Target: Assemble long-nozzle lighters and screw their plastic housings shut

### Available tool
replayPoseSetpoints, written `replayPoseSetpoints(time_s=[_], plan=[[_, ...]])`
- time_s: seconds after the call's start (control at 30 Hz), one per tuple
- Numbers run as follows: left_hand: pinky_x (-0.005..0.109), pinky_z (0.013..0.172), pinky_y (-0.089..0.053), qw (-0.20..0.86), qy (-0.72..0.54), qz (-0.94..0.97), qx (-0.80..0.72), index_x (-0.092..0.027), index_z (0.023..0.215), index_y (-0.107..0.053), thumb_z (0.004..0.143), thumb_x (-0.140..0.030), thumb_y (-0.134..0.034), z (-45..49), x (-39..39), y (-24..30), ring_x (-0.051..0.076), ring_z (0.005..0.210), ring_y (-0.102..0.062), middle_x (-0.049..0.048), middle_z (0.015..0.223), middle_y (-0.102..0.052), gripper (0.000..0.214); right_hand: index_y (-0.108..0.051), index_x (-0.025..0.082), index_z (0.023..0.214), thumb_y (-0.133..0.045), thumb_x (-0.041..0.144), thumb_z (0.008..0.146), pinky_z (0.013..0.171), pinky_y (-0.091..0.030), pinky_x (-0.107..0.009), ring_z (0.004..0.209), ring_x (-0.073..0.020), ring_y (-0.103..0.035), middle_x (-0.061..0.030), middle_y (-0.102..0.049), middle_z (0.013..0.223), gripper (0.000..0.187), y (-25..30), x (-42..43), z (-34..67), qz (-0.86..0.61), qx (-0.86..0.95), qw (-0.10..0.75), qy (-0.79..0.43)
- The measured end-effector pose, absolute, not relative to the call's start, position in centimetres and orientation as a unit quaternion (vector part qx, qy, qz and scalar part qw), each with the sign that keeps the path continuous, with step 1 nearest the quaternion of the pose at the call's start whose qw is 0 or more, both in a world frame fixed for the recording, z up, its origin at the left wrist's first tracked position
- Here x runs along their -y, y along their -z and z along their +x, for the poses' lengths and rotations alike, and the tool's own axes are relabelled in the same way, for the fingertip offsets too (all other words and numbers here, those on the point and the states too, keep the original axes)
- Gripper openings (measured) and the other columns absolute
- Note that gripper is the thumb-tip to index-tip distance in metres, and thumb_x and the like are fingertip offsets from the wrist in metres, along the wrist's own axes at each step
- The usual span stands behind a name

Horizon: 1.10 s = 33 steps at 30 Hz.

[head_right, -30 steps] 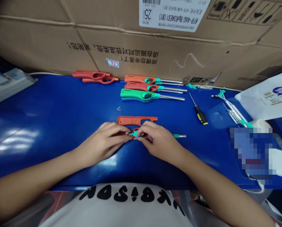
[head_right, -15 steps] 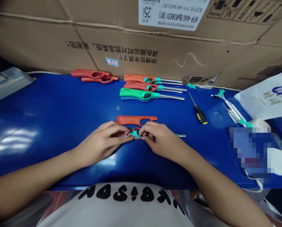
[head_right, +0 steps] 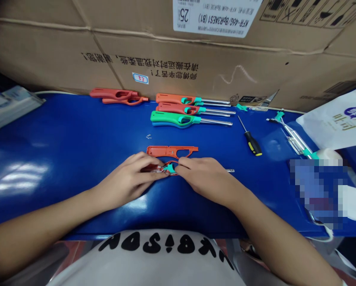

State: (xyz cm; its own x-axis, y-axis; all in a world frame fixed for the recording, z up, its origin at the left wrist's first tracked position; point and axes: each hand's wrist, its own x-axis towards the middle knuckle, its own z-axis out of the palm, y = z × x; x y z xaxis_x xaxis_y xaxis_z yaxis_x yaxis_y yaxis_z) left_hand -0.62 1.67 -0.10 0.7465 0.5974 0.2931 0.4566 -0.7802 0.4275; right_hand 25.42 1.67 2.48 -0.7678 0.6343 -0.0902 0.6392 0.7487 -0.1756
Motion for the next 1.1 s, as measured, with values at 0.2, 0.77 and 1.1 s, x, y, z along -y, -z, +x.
replayPoseSetpoints(time_s=[0.2,0.77,1.1], plan=[[0.039,0.087,-0.052,0.167,-0.225,0.918,-0.279,-0.023,0.118,-0.073,0.099,-0.017,-0.056,-0.72,-1.69,0.11,0.022,0.100,-0.059,0.0083,0.117,-0.069,0.027,-0.066,0.022,0.108,-0.048,0.013,0.099,0.060,-0.034,-0.029,0.082,-0.0166,-0.064,-0.0022,-0.067,0.102,0.022,-2.57,-1.95,25.43,0.363,-0.920,0.002,0.147],[0.039,0.093,-0.049,0.213,-0.233,0.894,-0.317,-0.025,0.120,-0.070,0.099,-0.015,-0.054,-0.50,-1.35,0.53,0.022,0.108,-0.059,0.0072,0.117,-0.067,0.028,-0.069,0.022,0.106,-0.046,0.017,0.101,0.065,-0.041,-0.028,0.083,-0.0165,-0.064,-0.0036,-0.066,0.101,0.024,-2.62,-1.83,25.39,0.382,-0.901,-0.033,0.203],[0.039,0.091,-0.048,0.220,-0.218,0.896,-0.317,-0.025,0.120,-0.070,0.100,-0.017,-0.053,-0.56,-1.37,0.65,0.023,0.108,-0.057,0.0068,0.118,-0.066,0.027,-0.068,0.022,0.107,-0.044,0.022,0.103,0.070,-0.045,-0.030,0.088,-0.0176,-0.064,-0.0037,-0.065,0.103,0.024,-2.04,-1.89,25.49,0.378,-0.902,-0.034,0.204]])
